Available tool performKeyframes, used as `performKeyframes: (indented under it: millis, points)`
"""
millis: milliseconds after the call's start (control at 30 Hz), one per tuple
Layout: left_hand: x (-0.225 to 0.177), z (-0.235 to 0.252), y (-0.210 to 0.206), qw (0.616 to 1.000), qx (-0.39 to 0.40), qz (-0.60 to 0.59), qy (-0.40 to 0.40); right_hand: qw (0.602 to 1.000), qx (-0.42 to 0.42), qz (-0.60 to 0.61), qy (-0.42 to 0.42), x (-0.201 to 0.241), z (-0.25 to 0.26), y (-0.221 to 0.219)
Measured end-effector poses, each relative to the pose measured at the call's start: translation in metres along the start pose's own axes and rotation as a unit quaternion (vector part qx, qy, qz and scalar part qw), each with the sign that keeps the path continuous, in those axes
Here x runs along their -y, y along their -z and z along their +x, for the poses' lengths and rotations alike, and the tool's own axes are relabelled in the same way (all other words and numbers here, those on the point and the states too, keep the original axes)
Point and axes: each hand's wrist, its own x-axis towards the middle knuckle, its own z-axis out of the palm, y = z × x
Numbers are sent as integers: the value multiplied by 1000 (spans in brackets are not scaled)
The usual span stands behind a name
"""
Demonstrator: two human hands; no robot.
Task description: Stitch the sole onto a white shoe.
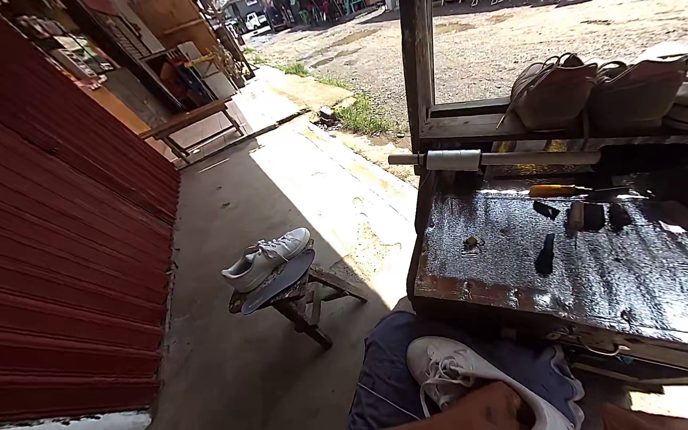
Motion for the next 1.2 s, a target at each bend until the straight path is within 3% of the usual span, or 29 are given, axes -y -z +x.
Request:
performKeyframes:
  millis: [100, 167, 333, 433, 567, 667, 767, 867, 967, 1067, 1200]
  points:
    - [-11, -6, -1, 996, -24, -43, 76, 990, -137, -30, -3, -12, -10, -25]
    - [-13, -7, -3, 992, -57, -50, 100, 990, -133, 17, -53, -21, -23, -26]
    - [3, -10, -13, 994, -106, -23, 32, 959, -93, 115, -244, -47, -80, -48]
    - [7, -11, -13, 994, -103, -28, -8, 941, -64, 296, -152, -19, -90, -83]
    - [7, -10, -15, 994, -95, -47, -17, 845, -19, 532, 48, 26, -90, -90]
    - [6, -7, -14, 995, -85, -48, -14, 796, -111, 583, 117, 39, -83, -75]
    - [5, -6, -14, 996, -83, -36, -13, 845, -259, 468, 15, 41, -67, -64]
    - [5, -7, -15, 996, -83, -34, -7, 895, -284, 337, -74, 42, -46, -64]
    - [6, -8, -14, 996, -80, -33, 0, 935, -254, 243, -53, 46, -34, -63]
    - [5, -9, -14, 996, -76, -44, 5, 953, -276, 118, -34, 51, -27, -64]
    - [4, -9, -14, 995, -70, -67, -3, 941, -330, -33, -65, 51, -22, -66]
